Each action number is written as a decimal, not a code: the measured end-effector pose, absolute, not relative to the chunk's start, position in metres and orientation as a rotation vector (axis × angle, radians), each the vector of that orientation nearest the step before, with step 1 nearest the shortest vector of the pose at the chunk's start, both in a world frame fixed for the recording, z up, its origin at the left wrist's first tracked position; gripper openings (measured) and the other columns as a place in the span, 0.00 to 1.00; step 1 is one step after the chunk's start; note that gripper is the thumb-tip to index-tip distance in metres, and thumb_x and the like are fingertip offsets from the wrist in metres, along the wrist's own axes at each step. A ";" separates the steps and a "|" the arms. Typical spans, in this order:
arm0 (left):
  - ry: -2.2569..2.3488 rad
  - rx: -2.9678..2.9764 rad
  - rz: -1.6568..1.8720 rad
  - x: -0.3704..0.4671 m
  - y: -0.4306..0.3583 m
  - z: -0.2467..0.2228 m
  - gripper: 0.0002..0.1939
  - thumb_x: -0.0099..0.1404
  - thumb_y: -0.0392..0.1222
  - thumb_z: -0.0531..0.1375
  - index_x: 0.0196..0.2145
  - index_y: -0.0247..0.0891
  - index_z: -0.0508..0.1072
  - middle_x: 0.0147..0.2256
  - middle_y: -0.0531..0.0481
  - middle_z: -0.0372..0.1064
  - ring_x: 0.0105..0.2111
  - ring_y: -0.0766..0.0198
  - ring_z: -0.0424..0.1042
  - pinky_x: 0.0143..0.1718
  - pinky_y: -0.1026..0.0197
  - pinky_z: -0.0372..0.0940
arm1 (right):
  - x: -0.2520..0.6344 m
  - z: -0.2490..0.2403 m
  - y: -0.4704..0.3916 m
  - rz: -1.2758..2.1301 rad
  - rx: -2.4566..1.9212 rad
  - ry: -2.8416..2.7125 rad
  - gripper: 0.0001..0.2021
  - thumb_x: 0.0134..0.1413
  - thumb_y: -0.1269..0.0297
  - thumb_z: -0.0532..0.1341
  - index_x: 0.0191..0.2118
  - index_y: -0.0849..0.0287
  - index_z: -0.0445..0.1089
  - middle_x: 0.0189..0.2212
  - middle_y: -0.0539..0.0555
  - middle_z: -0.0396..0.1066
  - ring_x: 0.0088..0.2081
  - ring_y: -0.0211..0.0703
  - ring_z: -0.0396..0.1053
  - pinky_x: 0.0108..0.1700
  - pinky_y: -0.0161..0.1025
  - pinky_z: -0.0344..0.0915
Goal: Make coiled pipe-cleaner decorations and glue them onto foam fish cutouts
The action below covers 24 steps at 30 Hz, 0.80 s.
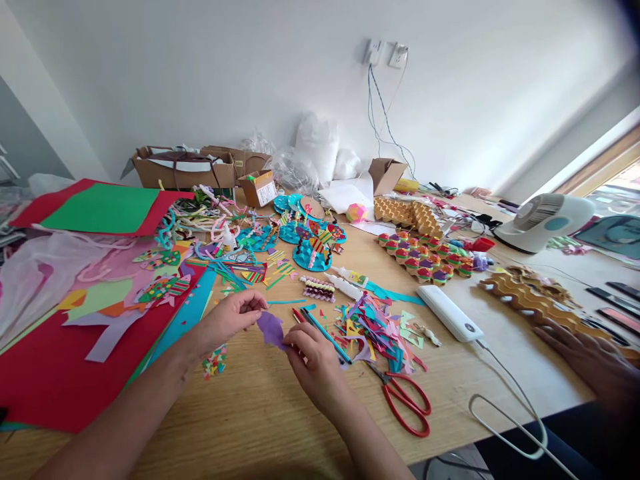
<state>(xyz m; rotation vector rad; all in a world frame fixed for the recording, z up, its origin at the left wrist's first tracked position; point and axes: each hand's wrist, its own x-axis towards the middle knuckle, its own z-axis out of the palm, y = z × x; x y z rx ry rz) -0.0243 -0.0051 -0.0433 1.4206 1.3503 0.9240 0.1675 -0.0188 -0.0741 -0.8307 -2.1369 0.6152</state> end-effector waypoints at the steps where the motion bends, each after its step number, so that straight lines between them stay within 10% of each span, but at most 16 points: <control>1: 1.371 1.457 0.917 -0.025 -0.004 -0.045 0.06 0.50 0.38 0.55 0.28 0.37 0.67 0.25 0.55 0.61 0.24 0.68 0.59 0.24 0.67 0.55 | 0.167 -0.074 -0.020 0.616 -0.831 -2.151 0.08 0.53 0.75 0.52 0.33 0.57 0.66 0.30 0.53 0.66 0.32 0.38 0.65 0.33 0.33 0.61; 24: 1.616 2.006 0.537 -0.031 -0.007 -0.085 0.08 0.52 0.30 0.50 0.25 0.38 0.67 0.25 0.53 0.66 0.28 0.64 0.64 0.30 0.64 0.56 | 0.148 -0.115 -0.030 0.466 -0.897 -2.568 0.07 0.50 0.76 0.55 0.31 0.58 0.66 0.31 0.51 0.67 0.31 0.36 0.63 0.30 0.31 0.55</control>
